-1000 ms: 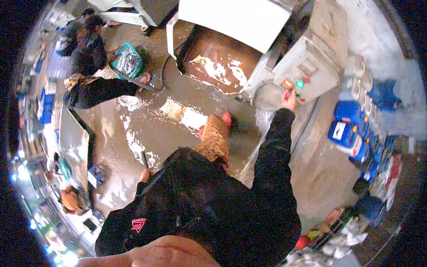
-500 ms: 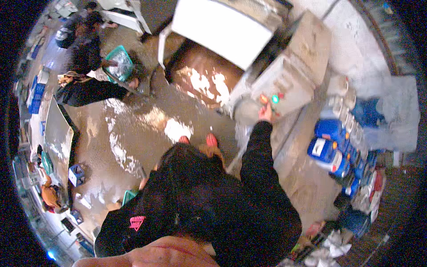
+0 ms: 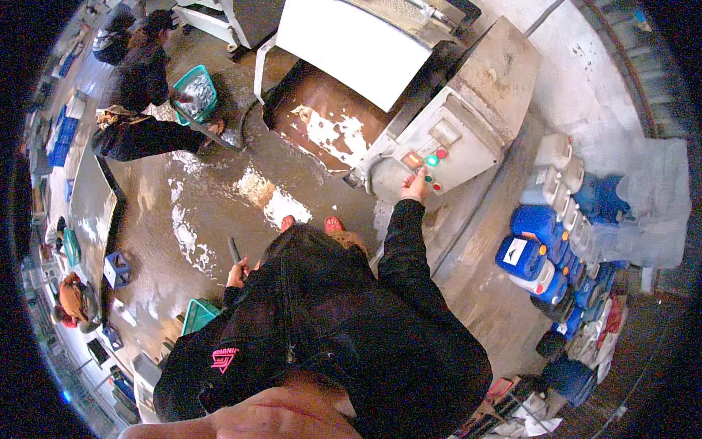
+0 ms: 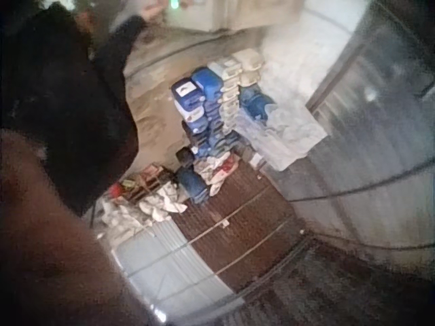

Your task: The person uses a hose to spray water onto a large industrial machine, cleaning its surfaces and the surrounding floor. They then use a metal rod to manipulate a component on the machine before pressing a button on the control panel to activate a water flow.

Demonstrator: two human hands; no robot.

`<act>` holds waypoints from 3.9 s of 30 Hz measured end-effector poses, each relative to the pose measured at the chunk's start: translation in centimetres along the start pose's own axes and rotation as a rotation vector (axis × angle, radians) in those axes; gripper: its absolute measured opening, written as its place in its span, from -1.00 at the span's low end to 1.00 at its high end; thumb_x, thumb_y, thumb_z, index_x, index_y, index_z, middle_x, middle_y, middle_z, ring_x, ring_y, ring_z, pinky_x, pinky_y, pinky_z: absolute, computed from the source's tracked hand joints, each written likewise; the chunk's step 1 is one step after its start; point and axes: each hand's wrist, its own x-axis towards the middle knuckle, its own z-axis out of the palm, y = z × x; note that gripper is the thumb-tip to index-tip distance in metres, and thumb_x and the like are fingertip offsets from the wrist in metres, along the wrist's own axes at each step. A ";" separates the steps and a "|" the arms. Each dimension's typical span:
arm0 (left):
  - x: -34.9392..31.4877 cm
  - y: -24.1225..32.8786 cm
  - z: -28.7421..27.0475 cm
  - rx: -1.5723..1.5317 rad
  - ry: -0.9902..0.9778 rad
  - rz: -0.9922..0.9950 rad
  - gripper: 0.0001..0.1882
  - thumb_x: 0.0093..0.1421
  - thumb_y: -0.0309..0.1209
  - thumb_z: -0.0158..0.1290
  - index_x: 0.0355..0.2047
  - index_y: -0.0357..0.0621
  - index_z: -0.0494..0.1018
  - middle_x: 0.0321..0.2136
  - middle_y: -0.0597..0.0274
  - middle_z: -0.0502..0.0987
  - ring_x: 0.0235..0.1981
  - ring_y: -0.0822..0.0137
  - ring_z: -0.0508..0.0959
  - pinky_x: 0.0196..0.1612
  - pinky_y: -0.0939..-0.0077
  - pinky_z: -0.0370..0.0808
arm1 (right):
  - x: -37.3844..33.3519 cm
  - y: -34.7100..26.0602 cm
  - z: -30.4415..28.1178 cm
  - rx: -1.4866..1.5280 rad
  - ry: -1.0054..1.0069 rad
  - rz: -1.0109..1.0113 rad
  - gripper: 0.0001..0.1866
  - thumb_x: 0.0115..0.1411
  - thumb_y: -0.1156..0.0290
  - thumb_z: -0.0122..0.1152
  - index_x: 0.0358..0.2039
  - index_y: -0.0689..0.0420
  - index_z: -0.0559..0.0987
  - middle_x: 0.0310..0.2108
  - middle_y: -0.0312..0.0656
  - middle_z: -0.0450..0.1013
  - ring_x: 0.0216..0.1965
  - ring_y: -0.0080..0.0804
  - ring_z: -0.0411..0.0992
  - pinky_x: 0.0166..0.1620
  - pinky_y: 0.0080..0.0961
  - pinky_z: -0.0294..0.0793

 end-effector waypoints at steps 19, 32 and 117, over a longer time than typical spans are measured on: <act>-0.1 -12.6 -5.1 -0.222 0.195 -0.145 -0.73 0.08 -0.35 -0.03 -0.68 -0.05 0.17 -0.84 0.35 0.18 -0.85 0.42 0.20 -0.79 0.56 0.18 | -0.4 -1.3 -0.7 0.014 -0.198 0.075 -0.49 0.18 -0.09 -0.22 -0.44 0.18 0.34 -0.63 -0.25 0.33 -0.66 -0.46 0.22 -0.63 -0.54 0.20; -0.8 -8.8 -1.7 -0.251 0.142 -0.003 -0.79 0.01 -0.45 0.04 -0.61 -0.11 0.21 -0.80 0.34 0.21 -0.84 0.44 0.22 -0.80 0.58 0.25 | 0.7 -1.9 -1.5 -0.094 -0.328 0.088 -0.59 0.12 -0.01 -0.01 -0.51 0.12 0.35 -0.67 -0.28 0.32 -0.66 -0.46 0.26 -0.66 -0.55 0.19; -1.5 -12.1 -3.7 -0.368 0.276 0.017 -0.65 0.14 -0.35 -0.07 -0.77 -0.06 0.17 -0.86 0.30 0.20 -0.82 0.37 0.26 -0.74 0.47 0.25 | 2.5 -1.3 -1.5 -0.094 -0.353 0.116 -0.52 0.16 -0.09 -0.16 -0.48 0.14 0.36 -0.62 -0.27 0.36 -0.67 -0.41 0.23 -0.60 -0.50 0.23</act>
